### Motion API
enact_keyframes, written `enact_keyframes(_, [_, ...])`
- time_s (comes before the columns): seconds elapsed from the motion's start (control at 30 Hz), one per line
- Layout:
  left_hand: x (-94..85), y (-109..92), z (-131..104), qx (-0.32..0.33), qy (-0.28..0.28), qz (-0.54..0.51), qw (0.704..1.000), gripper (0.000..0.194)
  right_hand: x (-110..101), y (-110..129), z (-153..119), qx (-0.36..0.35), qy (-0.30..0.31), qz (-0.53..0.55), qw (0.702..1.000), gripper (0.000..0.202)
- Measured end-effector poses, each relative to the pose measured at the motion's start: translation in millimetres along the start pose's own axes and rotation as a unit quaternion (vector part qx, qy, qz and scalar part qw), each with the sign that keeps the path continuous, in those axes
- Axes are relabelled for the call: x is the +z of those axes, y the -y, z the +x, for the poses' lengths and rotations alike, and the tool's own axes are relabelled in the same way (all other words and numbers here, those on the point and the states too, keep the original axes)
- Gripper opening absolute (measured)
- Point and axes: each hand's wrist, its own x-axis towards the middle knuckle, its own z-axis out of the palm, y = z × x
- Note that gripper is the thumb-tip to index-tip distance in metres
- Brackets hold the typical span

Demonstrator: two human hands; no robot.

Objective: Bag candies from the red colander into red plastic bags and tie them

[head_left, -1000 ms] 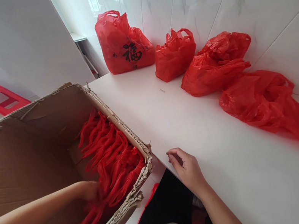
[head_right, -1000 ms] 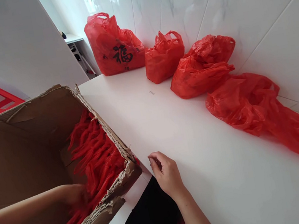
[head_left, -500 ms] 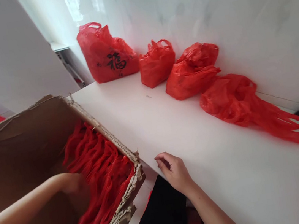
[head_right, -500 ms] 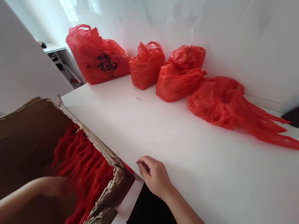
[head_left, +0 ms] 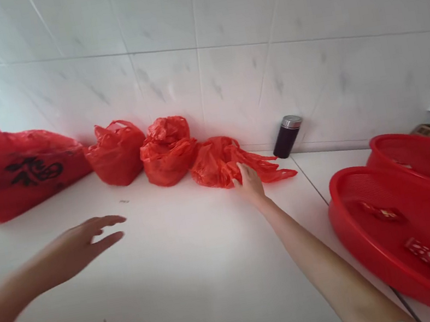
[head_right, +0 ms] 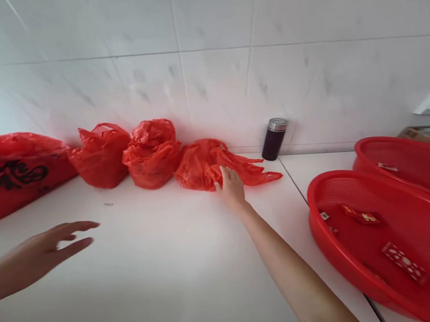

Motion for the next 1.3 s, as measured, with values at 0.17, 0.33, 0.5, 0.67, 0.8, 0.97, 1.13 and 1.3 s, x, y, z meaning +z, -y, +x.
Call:
enact_keyframes(0.17, [66.4,-123,40,0.129,0.096,0.097,0.982,0.068,0,-2,-29,-0.012,0.074,0.001,0.997,0.042])
enact_keyframes(0.33, [133.5,-190,48,0.165,0.136,0.097,0.972,0.078,-17,-9,-70,-0.031,0.036,0.003,0.999,0.043])
enact_keyframes(0.5, [191.2,-219,66,0.155,0.135,0.081,0.975,0.079,-34,-43,-74,0.033,0.006,0.017,0.999,0.015])
enact_keyframes(0.67, [209.7,-242,101,0.106,0.043,0.022,0.993,0.072,-63,-40,-75,0.097,-0.128,0.100,0.982,0.020])
enact_keyframes(0.8, [200.2,-257,81,0.053,-0.046,-0.044,0.997,0.065,-92,-20,-89,0.145,-0.208,0.318,0.913,0.024])
enact_keyframes(0.97, [197.3,-259,-5,0.137,0.041,-0.259,0.955,0.058,-95,6,-113,0.189,-0.110,0.453,0.864,0.028])
enact_keyframes(1.13, [209.5,-243,-52,0.089,0.198,-0.449,0.867,0.048,-88,21,-131,0.100,0.020,0.404,0.909,0.026])
enact_keyframes(1.3, [201.5,-211,-56,-0.029,0.162,-0.563,0.810,0.038,-101,14,-133,0.176,-0.010,0.458,0.872,0.022])
